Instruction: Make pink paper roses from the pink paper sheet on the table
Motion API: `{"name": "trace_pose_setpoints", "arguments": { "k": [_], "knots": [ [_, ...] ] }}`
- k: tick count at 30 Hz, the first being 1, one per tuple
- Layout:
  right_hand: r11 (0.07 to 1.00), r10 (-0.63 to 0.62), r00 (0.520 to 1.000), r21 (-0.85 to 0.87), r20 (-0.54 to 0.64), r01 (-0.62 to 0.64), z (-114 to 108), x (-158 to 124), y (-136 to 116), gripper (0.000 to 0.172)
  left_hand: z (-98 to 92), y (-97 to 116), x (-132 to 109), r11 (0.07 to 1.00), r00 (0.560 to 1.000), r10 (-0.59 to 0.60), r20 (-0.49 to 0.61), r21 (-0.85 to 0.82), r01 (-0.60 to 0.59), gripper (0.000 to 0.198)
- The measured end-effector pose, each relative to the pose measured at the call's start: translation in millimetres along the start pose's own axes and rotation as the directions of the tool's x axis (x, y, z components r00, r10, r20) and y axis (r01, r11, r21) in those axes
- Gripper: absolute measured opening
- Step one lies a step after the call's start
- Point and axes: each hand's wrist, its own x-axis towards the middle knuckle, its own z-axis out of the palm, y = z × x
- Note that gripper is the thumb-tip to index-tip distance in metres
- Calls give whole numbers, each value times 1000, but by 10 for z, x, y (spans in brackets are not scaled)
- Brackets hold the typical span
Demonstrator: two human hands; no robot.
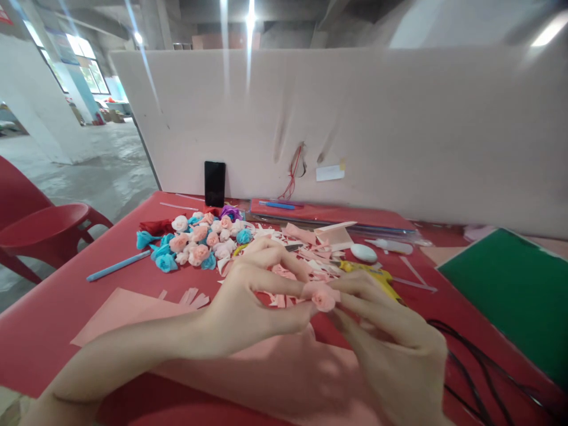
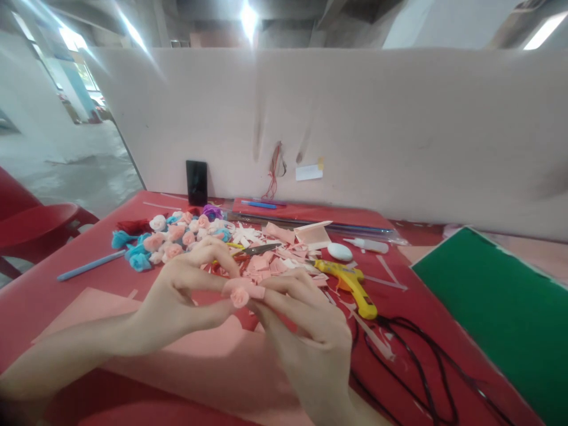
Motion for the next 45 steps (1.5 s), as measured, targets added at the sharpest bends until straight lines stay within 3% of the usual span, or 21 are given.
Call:
{"name": "trace_pose_setpoints", "arguments": {
  "k": [4,7,14,21,27,31,35,45],
  "knots": [
    [998,69,997,17,-32,-68,13,4,15,15,6,-11,-7,996,998,-67,-1,-53,67,15],
    [991,135,988,36,-78,-132,7,8,7,22,7,-21,-10,993,996,-91,2,-72,91,17],
    [1000,24,1000,-17,2,-24,-7,50,-21,13,-2,-31,2,988,994,-101,39,-116,104,15],
    [994,111,994,23,3,-111,27,33,-19,14,6,-63,49,979,988,-149,43,-137,154,14],
    [912,329,943,242,48,-330,-8,57,23,10,-11,-16,62,944,966,-235,104,-211,253,11],
    [795,434,887,396,158,-459,-26,49,65,11,-34,-30,59,926,977,-203,72,-310,215,16],
    [725,456,858,462,235,-511,-19,33,53,14,0,-87,42,924,982,-183,43,-333,187,13],
    [757,429,851,394,303,-521,1,25,9,27,37,-109,16,915,981,-196,-15,-363,177,9]
  ]
}}
